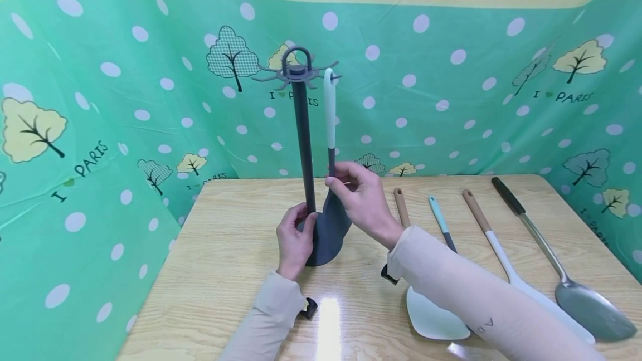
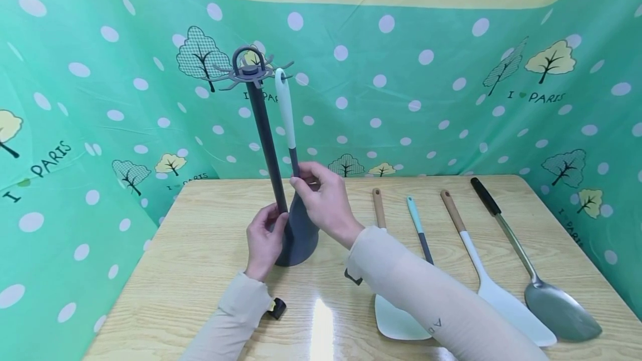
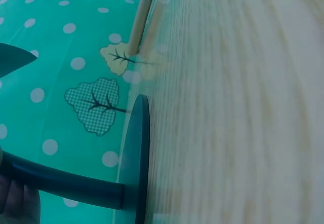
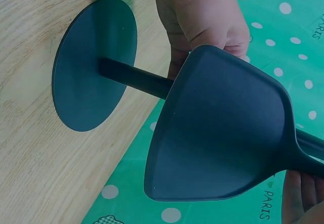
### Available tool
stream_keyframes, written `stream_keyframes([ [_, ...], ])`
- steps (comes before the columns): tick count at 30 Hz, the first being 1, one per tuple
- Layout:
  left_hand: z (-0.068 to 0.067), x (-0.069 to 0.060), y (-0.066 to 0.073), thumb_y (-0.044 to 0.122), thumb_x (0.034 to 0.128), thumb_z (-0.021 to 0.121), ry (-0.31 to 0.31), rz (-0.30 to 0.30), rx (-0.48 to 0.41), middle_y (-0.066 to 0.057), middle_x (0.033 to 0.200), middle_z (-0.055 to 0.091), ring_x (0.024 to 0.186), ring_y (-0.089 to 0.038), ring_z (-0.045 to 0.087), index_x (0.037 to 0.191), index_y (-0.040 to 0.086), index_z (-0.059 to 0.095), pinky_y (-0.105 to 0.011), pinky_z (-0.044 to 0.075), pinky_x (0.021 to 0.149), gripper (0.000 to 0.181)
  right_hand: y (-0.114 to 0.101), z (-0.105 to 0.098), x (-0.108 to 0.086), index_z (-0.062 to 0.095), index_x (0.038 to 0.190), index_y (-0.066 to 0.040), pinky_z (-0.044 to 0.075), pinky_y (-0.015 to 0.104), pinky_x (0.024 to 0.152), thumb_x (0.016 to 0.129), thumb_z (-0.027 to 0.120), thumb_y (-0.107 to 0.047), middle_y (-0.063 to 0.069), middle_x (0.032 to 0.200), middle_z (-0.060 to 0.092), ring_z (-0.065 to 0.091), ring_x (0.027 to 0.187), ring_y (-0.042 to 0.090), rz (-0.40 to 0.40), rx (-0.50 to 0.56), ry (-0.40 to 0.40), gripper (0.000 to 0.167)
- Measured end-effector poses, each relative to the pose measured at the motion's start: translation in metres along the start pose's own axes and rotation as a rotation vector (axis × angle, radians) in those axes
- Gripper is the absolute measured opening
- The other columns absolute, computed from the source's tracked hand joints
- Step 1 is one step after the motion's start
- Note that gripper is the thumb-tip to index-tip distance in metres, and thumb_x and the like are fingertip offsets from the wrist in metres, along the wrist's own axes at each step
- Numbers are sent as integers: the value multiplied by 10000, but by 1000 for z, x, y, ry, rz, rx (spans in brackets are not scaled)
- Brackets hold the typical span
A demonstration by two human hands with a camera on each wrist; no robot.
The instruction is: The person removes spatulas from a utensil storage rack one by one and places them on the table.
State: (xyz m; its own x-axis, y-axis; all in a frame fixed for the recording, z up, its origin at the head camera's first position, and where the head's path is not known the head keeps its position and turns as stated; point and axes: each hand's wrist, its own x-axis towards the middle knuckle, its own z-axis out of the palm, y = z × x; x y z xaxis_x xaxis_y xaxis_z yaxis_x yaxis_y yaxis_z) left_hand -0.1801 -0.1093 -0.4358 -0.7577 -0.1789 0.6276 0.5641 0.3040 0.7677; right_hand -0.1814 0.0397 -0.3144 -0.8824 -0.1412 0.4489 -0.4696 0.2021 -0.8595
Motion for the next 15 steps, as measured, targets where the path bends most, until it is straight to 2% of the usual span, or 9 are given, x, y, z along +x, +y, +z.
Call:
stream_keyframes([
  [6,0,0,0,-70,854,653,7,13,7,-235,911,645,819,-367,632,1031,-97,638,-528,534,774,180,22,0,3,678,1057,-73,541,324,765,918,645,-110,69,937,666,650,840,186,-24,10,12,148],
  [15,1,0,0,-62,847,665,12,15,3,-240,902,646,812,-364,636,1024,-101,646,-519,541,767,182,21,-6,-1,681,1038,-144,550,305,757,918,655,-182,-12,924,657,643,834,135,-69,-3,14,128],
])
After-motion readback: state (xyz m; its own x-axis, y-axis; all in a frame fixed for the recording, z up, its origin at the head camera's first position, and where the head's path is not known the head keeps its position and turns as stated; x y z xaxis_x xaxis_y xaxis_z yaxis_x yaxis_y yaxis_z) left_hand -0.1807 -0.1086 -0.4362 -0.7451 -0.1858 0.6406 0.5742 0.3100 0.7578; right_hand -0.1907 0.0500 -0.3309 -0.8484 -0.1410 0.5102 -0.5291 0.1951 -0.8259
